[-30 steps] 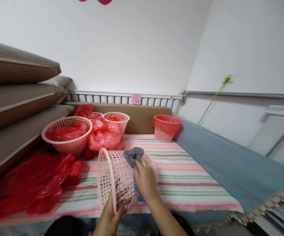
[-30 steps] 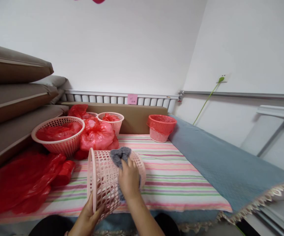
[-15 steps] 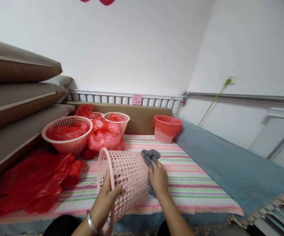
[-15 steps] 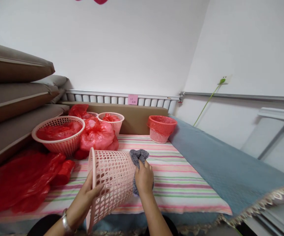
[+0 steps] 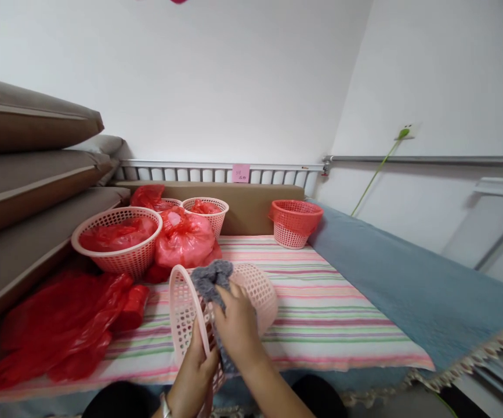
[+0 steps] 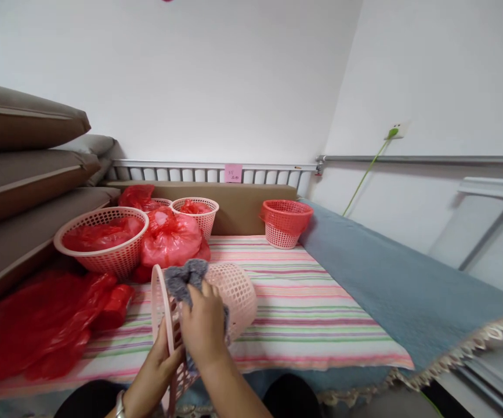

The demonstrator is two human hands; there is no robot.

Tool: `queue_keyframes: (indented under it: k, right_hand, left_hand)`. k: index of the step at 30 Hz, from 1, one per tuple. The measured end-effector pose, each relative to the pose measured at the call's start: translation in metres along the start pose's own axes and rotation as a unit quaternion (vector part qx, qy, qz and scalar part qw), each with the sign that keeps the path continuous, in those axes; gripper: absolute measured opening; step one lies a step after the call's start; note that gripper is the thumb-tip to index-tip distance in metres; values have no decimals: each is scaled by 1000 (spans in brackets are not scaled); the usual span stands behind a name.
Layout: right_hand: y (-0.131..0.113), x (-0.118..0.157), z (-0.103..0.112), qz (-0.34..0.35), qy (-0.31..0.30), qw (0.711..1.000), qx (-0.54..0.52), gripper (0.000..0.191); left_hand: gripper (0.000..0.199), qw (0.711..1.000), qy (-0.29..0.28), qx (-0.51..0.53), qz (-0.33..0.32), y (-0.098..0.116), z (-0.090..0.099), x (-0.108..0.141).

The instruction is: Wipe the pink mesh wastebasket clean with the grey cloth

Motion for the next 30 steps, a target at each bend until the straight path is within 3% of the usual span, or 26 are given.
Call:
queue_keyframes:
  k: [3,7,11,15,18,21,27,30]
  right_hand:
    - [-24,8,2,36,-10,998,-51,39]
    - [-16,8,0,44,-2,998,-34,42]
    - [34,-3,-2,9,20,999,48,43]
    - [107,-14,4,-97,45,984,143,38]
    - [142,-14,10,-160,51,968,186,37]
    - [148,-10,12,-158,52,966,197,36]
    - [143,-4,11,-154,51,967,194,37]
    - [142,-5,13,-170,44,969,175,37]
  left_hand:
    - [80,999,28,-9,13,-1,3,2]
    - [76,1000,16,-13,-7,-6,4,2]
    - [76,997,-30,65,31,-24,4,3]
    - [80,987,-65,136,52,-45,4,8]
    - [81,984,-85,148,44,-53,2,11]
    - [84,983,-95,152,48,-47,1,10]
    - [82,993,-33,109,42,-3,7,-10]
    - [79,995,-33,89,35,4,6,-14]
Point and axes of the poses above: each hand's wrist, its own x-axis away from the middle knuckle, its own z-axis out of the back of the hand, y = z × x, the point moved 4 cm from there along -x, towards the middle knuckle
